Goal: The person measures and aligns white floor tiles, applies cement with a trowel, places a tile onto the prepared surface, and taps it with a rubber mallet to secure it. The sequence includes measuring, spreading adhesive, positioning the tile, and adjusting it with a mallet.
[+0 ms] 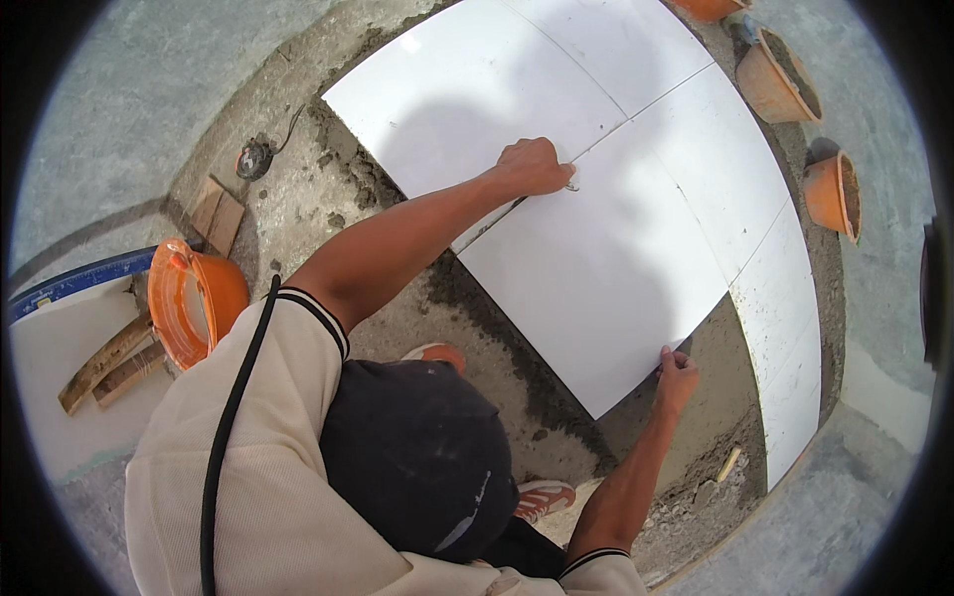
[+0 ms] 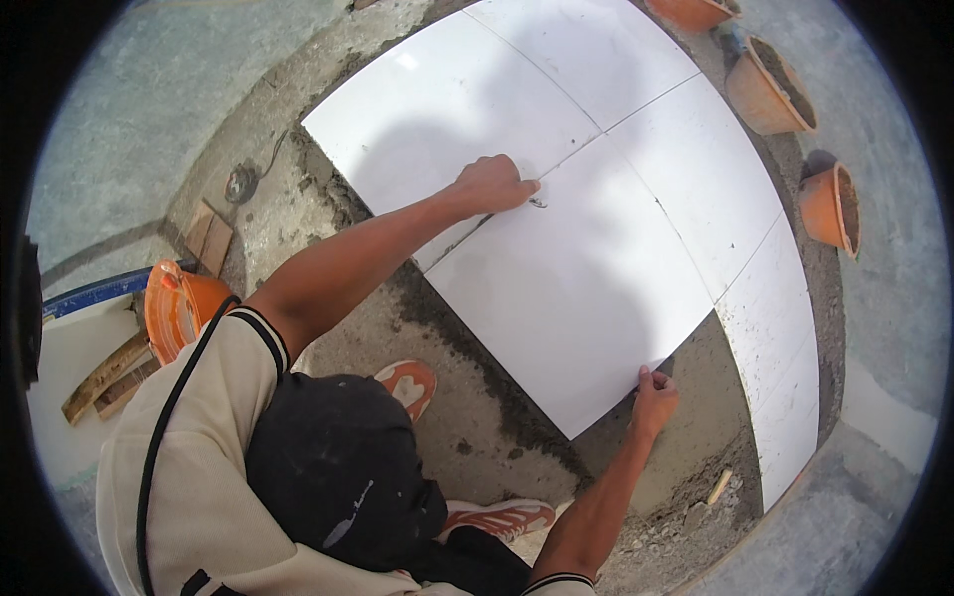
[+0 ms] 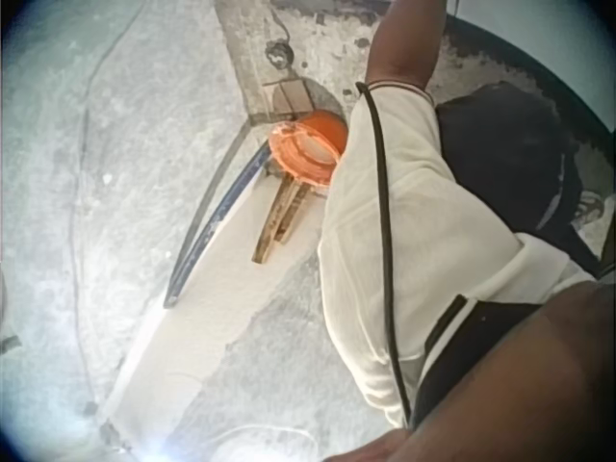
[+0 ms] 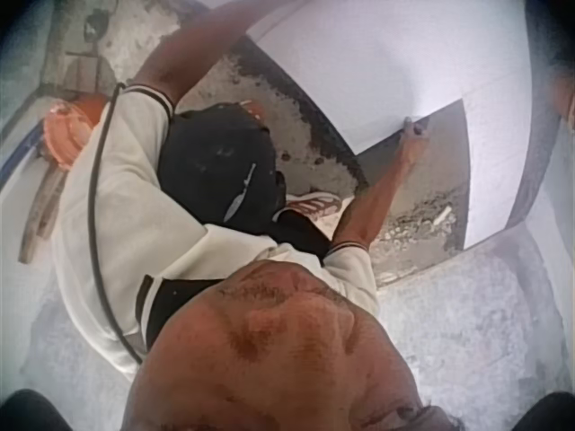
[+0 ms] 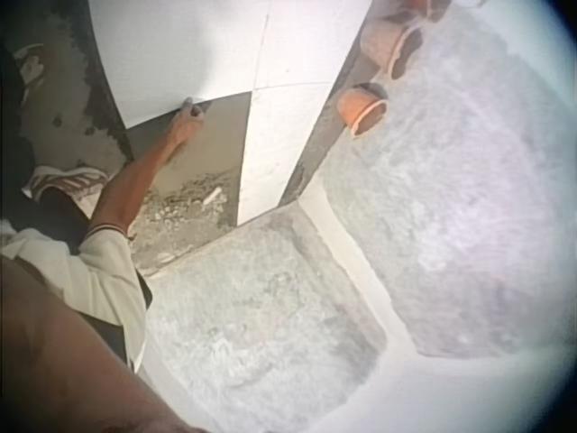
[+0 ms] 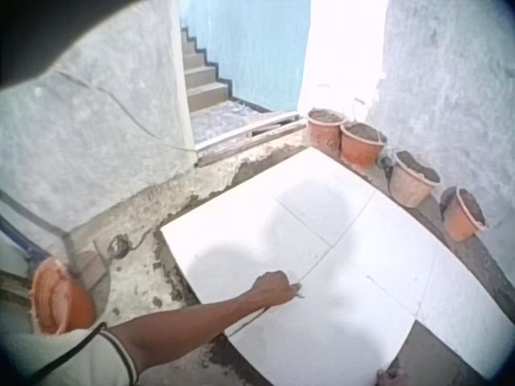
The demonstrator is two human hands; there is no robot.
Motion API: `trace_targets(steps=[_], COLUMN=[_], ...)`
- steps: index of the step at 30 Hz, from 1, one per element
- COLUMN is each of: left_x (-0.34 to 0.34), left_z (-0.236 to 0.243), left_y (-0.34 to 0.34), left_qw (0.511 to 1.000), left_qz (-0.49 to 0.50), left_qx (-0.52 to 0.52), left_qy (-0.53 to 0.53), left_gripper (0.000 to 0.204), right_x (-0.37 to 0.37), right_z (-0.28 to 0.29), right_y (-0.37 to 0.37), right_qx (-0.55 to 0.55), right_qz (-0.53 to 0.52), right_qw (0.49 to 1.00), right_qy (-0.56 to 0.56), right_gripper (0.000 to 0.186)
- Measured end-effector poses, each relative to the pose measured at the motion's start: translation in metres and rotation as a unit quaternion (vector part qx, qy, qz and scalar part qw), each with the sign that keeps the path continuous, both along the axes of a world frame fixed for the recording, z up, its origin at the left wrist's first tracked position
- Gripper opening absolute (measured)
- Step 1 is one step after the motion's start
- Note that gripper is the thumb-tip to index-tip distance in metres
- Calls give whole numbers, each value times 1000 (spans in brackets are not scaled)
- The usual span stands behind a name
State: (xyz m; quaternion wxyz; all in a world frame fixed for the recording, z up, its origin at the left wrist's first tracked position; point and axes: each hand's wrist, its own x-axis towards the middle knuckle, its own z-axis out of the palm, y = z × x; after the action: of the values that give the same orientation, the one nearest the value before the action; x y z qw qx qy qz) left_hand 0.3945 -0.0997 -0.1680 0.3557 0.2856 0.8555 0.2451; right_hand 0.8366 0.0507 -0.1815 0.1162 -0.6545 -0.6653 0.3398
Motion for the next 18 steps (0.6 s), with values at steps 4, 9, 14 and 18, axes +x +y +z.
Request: trace_targets(steps=[4, 9, 14, 18], left_x=[-1, 0, 2, 4], left_z=[-1, 5, 8, 9], left_y=[5, 6, 6, 1], left_qw=[999, 999, 998, 998], left_qz=[-20, -37, -31, -30], left_qx=[40, 15, 11, 13], left_qy=[24, -28, -49, -49], left_gripper=[59, 62, 60, 60], right_x=[7, 8, 12, 10], right_z=[-4, -8, -12, -11], right_y=[11, 11, 17, 13], right_qx=[10, -3, -6, 9], right_qz=[8, 17, 15, 9], right_qw=[999, 999, 1000, 1000], right_qy=[-29, -37, -14, -18], right_gripper=[38, 38, 38, 34])
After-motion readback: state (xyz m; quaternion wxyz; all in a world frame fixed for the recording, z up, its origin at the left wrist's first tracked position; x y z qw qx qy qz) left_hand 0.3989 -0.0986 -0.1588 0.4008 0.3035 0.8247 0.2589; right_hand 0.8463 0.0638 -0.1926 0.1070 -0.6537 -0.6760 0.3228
